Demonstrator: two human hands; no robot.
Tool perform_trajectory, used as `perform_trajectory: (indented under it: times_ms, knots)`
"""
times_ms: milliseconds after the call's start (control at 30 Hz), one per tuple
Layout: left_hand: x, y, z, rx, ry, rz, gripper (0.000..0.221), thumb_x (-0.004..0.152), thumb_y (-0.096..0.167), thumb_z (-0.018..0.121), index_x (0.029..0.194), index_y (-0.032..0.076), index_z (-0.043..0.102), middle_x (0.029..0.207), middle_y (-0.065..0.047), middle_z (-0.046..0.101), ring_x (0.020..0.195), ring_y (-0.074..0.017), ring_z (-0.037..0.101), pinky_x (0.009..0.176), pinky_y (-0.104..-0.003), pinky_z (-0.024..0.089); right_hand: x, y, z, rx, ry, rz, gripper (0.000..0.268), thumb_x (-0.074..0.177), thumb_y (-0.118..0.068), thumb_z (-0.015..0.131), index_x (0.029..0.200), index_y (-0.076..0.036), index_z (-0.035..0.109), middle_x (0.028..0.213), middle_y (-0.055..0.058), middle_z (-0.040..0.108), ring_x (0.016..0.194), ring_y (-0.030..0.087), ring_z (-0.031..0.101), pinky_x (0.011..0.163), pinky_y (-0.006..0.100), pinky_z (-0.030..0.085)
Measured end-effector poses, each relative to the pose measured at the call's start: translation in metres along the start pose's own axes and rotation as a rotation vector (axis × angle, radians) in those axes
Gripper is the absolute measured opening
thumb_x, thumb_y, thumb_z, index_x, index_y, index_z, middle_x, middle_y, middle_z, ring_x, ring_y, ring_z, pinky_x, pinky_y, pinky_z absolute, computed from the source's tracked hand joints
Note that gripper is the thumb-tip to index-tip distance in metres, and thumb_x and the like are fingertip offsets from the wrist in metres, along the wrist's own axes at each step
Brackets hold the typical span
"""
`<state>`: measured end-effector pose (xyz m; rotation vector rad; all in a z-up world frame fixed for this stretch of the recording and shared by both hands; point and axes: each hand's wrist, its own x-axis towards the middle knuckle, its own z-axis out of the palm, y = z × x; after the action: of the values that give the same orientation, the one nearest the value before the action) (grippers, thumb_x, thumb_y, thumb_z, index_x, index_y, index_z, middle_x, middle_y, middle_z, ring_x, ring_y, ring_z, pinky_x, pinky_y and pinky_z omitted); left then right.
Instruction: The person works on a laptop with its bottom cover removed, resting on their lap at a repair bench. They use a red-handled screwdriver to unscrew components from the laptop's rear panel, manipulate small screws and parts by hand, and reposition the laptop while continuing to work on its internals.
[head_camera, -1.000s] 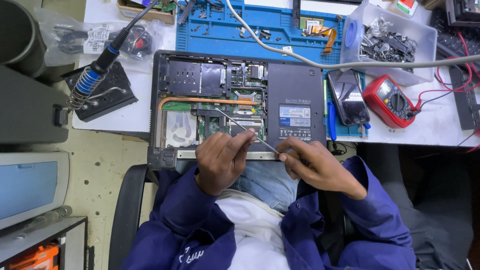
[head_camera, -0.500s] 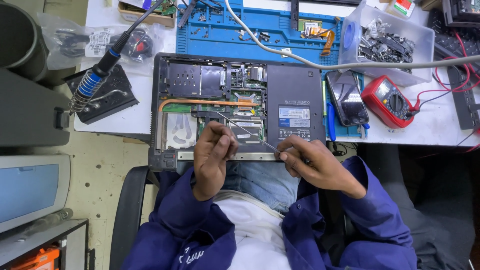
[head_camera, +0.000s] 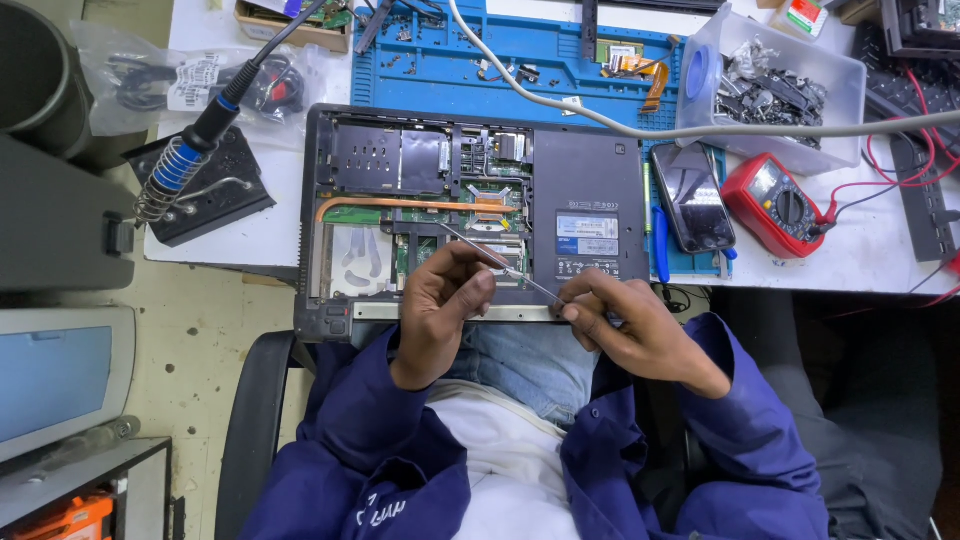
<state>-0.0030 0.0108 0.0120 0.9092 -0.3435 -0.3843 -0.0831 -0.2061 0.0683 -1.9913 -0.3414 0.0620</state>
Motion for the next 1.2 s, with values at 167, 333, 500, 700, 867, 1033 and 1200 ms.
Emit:
perform_trajectory:
  times_ms: [167,333,500,700,867,1033,1200]
  knots:
    - [-0.001,-0.003,-0.004,0.046,-0.006,0.007,0.017,0.099,0.009,0.065,0.107,-0.005,0.070,0.065,-0.012,0.059,0.060,-0.0103,0.049,0.057,-0.022,0.041,0.001,-0.001,0.001,-0.086,0.052,-0.018,0.015,0.097,-0.004,0.059,0.109,-0.002,0.067,0.047,0.004,0.061,0.038,0.021,0.052,0.046,0.031,0.044]
    - [-0.002,-0.001,-0.001,0.040,-0.008,-0.005,0.015,0.099,0.008,0.066,0.103,-0.005,0.072,0.062,-0.011,0.058,0.059,-0.0096,0.047,0.057,-0.023,0.043,0.003,0.001,0.002,-0.243,0.173,-0.066,0.015,0.098,-0.012,0.063,0.108,-0.009,0.073,0.054,0.004,0.065,0.044,0.023,0.059,0.049,0.031,0.048]
    - [-0.001,-0.001,-0.003,0.018,-0.058,-0.024,0.016,0.099,0.009,0.065,0.101,-0.006,0.071,0.057,-0.008,0.055,0.056,-0.0075,0.046,0.055,-0.021,0.040,0.003,0.006,0.001,-0.256,0.242,-0.096,0.013,0.094,-0.014,0.070,0.104,-0.010,0.078,0.060,0.003,0.067,0.050,0.023,0.060,0.053,0.032,0.051]
    - [0.001,0.001,-0.002,-0.002,-0.072,-0.026,0.014,0.095,0.009,0.068,0.099,-0.005,0.071,0.058,-0.009,0.058,0.054,-0.0074,0.049,0.053,-0.020,0.041,0.004,0.004,-0.001,-0.294,0.279,-0.153,0.008,0.094,-0.010,0.070,0.099,-0.009,0.077,0.063,0.006,0.065,0.054,0.027,0.059,0.055,0.036,0.050]
    - [0.002,-0.003,-0.005,-0.012,-0.121,-0.036,0.016,0.097,0.013,0.064,0.096,-0.003,0.067,0.057,-0.008,0.054,0.053,-0.0066,0.040,0.052,-0.020,0.036,0.003,0.003,0.001,-0.281,0.324,-0.143,0.007,0.094,-0.012,0.071,0.096,-0.010,0.077,0.064,0.004,0.065,0.054,0.024,0.058,0.056,0.034,0.050]
    - [0.000,-0.007,-0.005,-0.127,-0.129,-0.063,0.012,0.099,0.015,0.057,0.098,0.003,0.060,0.061,-0.005,0.053,0.056,-0.0045,0.039,0.052,-0.020,0.034,0.000,0.024,-0.007,-0.558,0.463,-0.047,0.007,0.097,-0.019,0.074,0.102,-0.014,0.077,0.064,0.001,0.067,0.057,0.023,0.064,0.058,0.031,0.053]
    - [-0.001,-0.002,0.003,-0.173,-0.161,-0.059,0.010,0.090,0.005,0.054,0.096,0.002,0.061,0.071,-0.015,0.062,0.059,-0.0077,0.041,0.054,-0.021,0.036,0.008,0.028,-0.009,-0.936,0.425,-0.019,0.012,0.099,-0.012,0.070,0.111,-0.011,0.070,0.068,0.008,0.062,0.063,0.028,0.066,0.056,0.037,0.053]
